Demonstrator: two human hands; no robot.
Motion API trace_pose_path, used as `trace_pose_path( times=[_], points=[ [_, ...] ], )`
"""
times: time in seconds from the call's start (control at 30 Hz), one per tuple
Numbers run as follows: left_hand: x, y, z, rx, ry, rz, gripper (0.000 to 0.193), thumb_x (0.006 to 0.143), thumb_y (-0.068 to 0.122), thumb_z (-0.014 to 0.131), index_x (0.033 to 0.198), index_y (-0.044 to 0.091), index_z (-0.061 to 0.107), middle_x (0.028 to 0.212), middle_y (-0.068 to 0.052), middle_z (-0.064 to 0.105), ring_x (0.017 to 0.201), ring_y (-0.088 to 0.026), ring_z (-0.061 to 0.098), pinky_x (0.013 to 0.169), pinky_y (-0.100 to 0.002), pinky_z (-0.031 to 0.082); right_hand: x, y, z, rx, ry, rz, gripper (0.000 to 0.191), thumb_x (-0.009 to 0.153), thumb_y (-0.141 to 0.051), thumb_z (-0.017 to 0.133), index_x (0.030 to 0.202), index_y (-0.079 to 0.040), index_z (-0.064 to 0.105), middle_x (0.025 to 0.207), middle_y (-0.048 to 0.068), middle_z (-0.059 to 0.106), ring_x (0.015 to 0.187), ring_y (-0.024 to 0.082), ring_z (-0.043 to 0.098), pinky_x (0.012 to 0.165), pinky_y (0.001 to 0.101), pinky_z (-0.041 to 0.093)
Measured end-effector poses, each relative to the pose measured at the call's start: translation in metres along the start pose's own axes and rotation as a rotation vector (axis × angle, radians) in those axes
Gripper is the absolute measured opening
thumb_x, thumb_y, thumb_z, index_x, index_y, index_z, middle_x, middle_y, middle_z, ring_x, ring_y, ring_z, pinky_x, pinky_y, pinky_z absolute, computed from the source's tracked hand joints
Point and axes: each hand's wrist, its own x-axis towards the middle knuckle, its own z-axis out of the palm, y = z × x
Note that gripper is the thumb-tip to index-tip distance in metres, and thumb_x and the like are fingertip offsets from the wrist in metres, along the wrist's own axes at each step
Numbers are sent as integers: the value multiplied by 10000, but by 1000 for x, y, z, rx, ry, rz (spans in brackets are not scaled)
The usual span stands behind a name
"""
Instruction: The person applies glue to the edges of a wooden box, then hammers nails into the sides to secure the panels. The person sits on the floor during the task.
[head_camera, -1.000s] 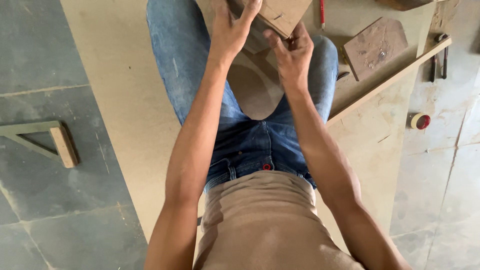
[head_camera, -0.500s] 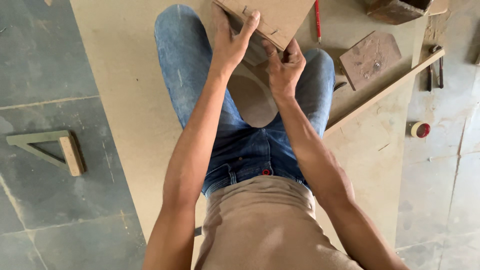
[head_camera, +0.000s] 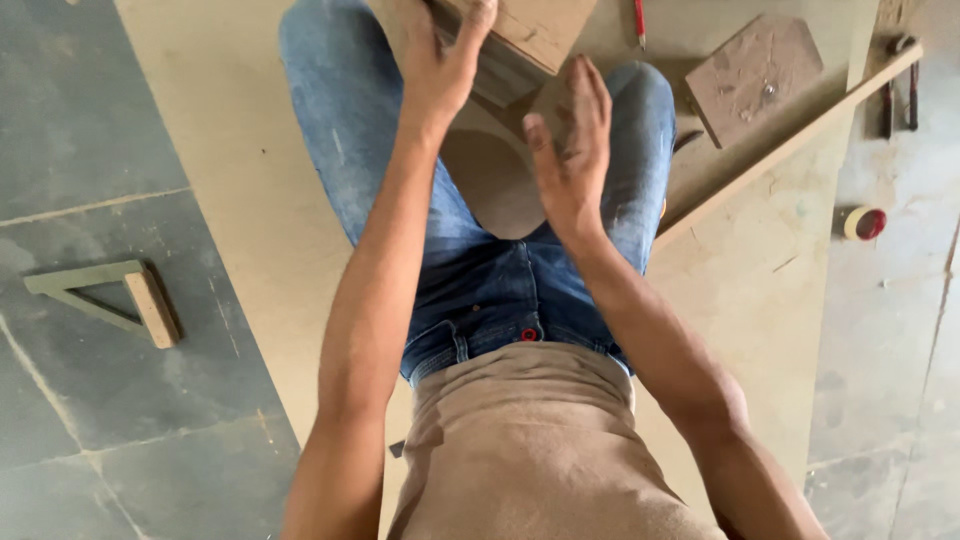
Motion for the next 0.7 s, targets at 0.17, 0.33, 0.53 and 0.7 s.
trace_pose_path(
  times=[0.17,0.33,0.53,0.7],
  points=[
    [-2,-19,2,43,6,-67,570,1018,370,747,1376,-30,553,1369,-179,616,1296,-289,577,1122,-404,459,-9,-9,-3,18,-113,-17,709,1097,-146,702,1669,-66,291,1728,169,254,1606,317,321,1266,420,467],
    [0,-28,9,148,102,-232,470,1015,346,725,1261,-44,634,1209,-202,612,1108,-305,585,987,-400,510,-4,-12,-7,-24,-132,-1,692,1094,-141,703,1660,-66,312,1726,178,283,1599,325,356,1257,412,479],
    [-1,-39,8,97,81,-156,422,1006,334,685,1185,-44,625,1079,-150,629,1000,-247,588,884,-380,497,0,-12,-8,-67,-122,-37,649,1108,-129,704,1645,-54,348,1709,181,342,1574,317,392,1248,395,476],
    [1,-52,7,83,91,9,416,1038,329,684,1193,-49,609,1113,-149,646,1066,-247,606,937,-402,494,2,-15,-15,27,-146,33,599,1102,-105,665,1622,-25,379,1698,211,341,1583,345,406,1225,411,516]
  ],
)
